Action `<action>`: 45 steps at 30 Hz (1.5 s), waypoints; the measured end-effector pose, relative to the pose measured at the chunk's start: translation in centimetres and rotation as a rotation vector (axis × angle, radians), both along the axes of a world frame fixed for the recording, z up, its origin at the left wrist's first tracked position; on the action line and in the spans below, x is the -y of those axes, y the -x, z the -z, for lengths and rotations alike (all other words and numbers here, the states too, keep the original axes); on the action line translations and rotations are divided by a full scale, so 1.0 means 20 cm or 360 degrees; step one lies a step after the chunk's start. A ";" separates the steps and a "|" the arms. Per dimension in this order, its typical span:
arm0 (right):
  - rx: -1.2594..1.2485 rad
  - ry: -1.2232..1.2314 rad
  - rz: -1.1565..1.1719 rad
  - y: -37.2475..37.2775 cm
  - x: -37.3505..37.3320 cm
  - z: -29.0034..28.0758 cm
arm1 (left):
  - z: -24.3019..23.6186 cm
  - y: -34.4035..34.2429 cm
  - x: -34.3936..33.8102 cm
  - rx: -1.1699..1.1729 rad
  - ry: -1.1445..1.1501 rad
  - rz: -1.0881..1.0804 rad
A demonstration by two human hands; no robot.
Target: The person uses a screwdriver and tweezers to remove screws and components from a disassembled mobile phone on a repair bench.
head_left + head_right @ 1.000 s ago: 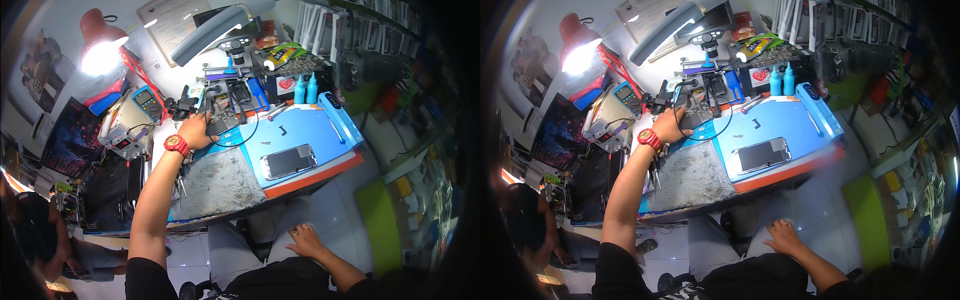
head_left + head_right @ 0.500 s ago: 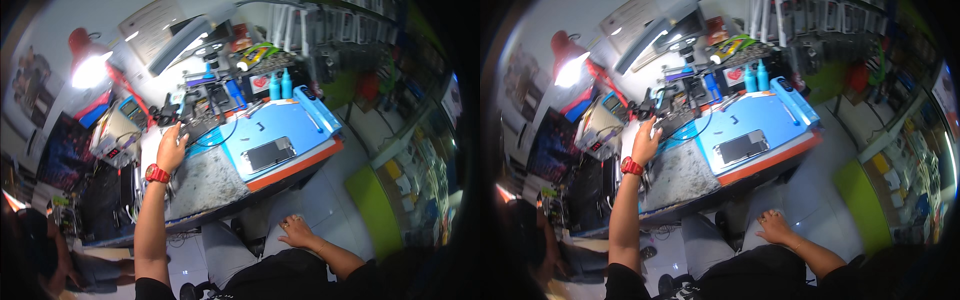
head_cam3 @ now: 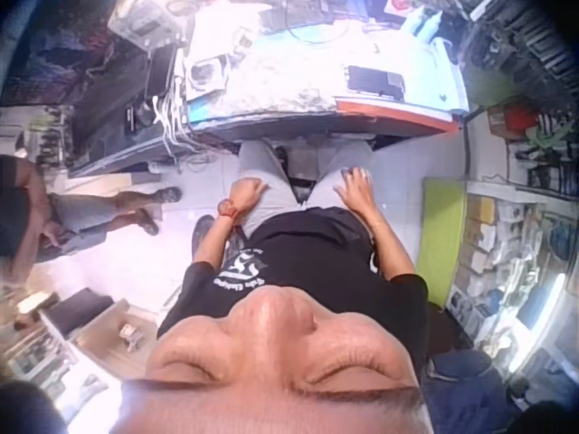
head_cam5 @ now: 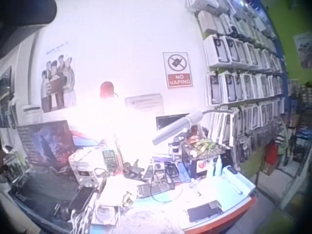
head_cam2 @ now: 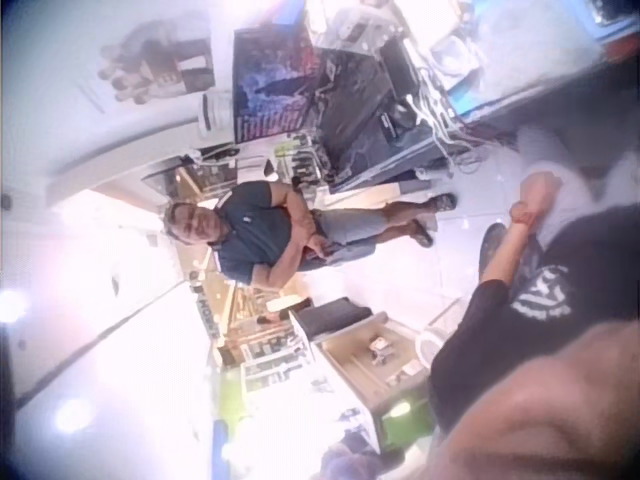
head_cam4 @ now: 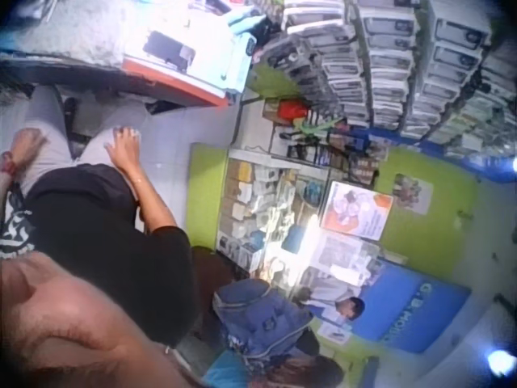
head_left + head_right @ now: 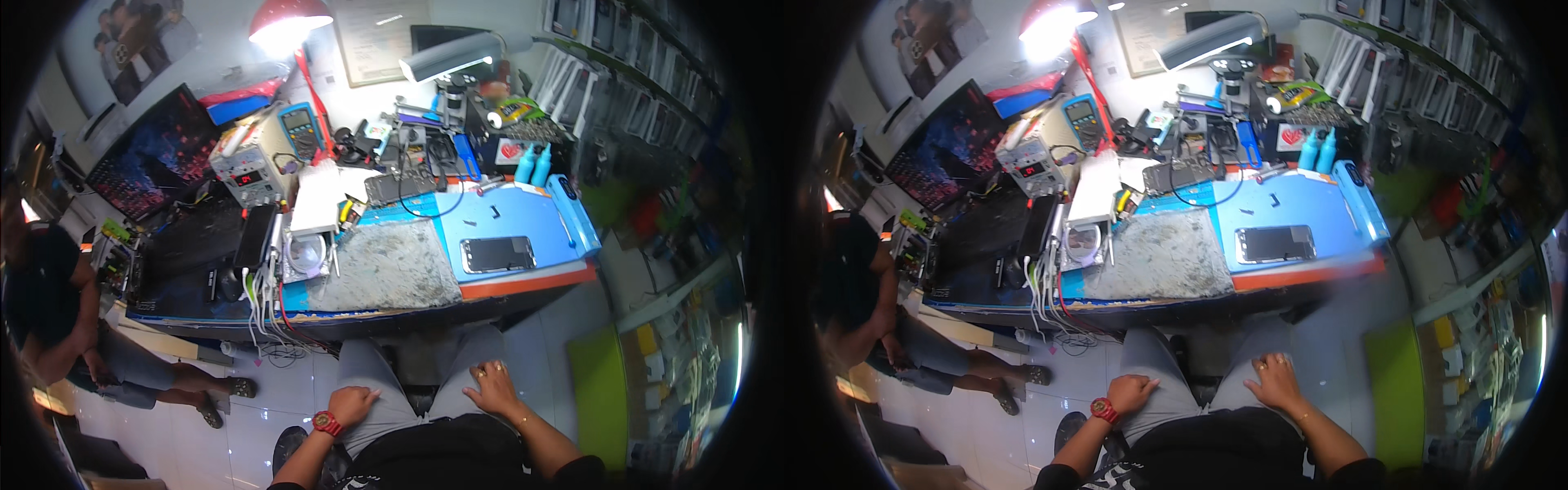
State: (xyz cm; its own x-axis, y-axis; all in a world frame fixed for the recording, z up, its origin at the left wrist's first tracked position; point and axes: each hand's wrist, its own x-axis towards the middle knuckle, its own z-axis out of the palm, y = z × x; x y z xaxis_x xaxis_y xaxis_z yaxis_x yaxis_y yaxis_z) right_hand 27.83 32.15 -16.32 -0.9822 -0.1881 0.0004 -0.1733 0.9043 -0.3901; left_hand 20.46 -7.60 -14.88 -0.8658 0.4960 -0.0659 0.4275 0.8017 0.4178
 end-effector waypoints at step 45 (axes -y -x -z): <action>-0.0197 0.0072 0.0215 0.07 0.06 0.13 | 0.10 0.19 0.03 0.0513 0.0097 -0.0019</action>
State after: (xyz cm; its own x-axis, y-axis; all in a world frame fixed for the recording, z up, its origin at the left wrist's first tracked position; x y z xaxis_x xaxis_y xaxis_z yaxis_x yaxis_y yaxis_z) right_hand 26.34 30.96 -18.93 -0.9904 -0.0517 0.1284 -0.1009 0.9047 -0.4139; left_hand 16.68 -8.15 -16.79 -0.8013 0.4726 -0.3669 0.2712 0.8335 0.4813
